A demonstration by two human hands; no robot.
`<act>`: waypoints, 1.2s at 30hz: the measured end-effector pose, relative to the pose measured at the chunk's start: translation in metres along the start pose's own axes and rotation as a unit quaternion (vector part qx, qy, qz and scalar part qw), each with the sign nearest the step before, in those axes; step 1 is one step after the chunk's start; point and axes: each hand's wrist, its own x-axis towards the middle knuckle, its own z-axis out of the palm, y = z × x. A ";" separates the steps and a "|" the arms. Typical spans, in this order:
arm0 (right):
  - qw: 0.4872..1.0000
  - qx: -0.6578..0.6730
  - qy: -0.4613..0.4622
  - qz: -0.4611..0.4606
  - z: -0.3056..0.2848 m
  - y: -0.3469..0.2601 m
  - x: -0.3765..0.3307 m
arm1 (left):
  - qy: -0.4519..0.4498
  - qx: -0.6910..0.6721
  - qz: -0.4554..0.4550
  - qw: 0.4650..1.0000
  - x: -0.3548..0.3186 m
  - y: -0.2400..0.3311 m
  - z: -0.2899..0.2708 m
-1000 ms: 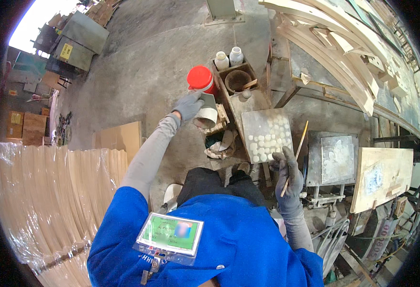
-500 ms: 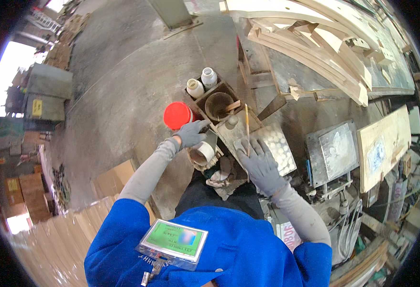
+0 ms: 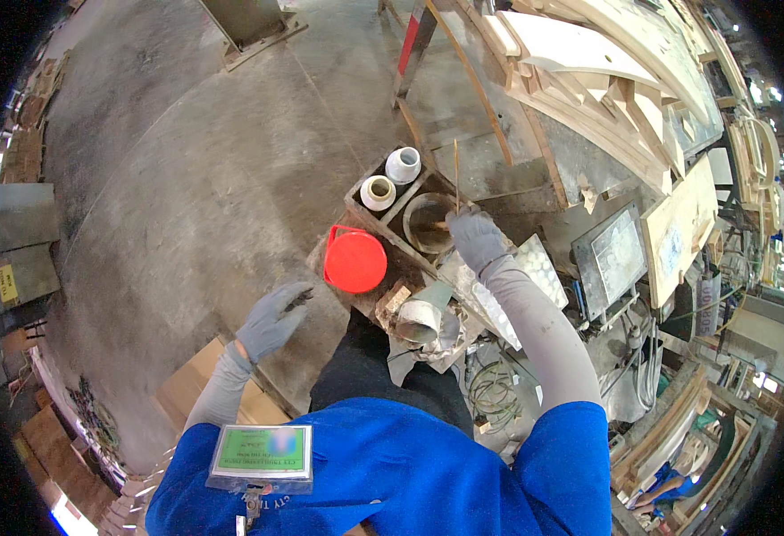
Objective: The person applies a clear liquid finish to a wooden chair frame using a brush. They repeatedly dip the brush into a small container and coat the chair's edges and surfaces. The person briefly walks to a nearby table to refill the container before continuing to paint the chair.
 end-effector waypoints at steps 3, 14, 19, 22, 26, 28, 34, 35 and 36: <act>0.999 0.011 0.040 -0.009 -0.022 -0.013 -0.002 | -0.003 -0.041 -0.025 0.999 -0.001 -0.013 -0.013; 0.985 0.134 0.078 0.072 -0.017 -0.039 -0.032 | -0.059 -0.042 0.065 0.995 0.033 0.019 -0.010; 0.959 0.180 0.134 0.175 -0.072 -0.043 -0.085 | -0.135 -0.007 0.108 0.985 0.048 0.054 -0.005; 0.941 0.222 0.117 0.227 -0.058 -0.055 -0.110 | -0.197 0.000 0.134 0.971 0.054 0.078 0.014; 0.914 0.282 0.166 0.239 -0.010 -0.070 -0.130 | -0.297 0.026 0.185 0.936 0.051 0.118 0.054; 0.901 0.296 0.199 0.247 -0.001 -0.078 -0.144 | -0.333 0.049 0.262 0.905 0.042 0.121 0.082; 0.812 0.386 0.215 0.381 -0.023 -0.097 -0.243 | -0.469 0.106 0.213 0.851 0.006 0.095 0.178; 0.784 0.396 0.246 0.410 -0.027 -0.103 -0.268 | -0.474 0.127 0.202 0.848 0.000 0.089 0.194; 0.757 0.403 0.275 0.435 -0.030 -0.112 -0.292 | -0.465 0.163 0.207 0.845 -0.006 0.076 0.211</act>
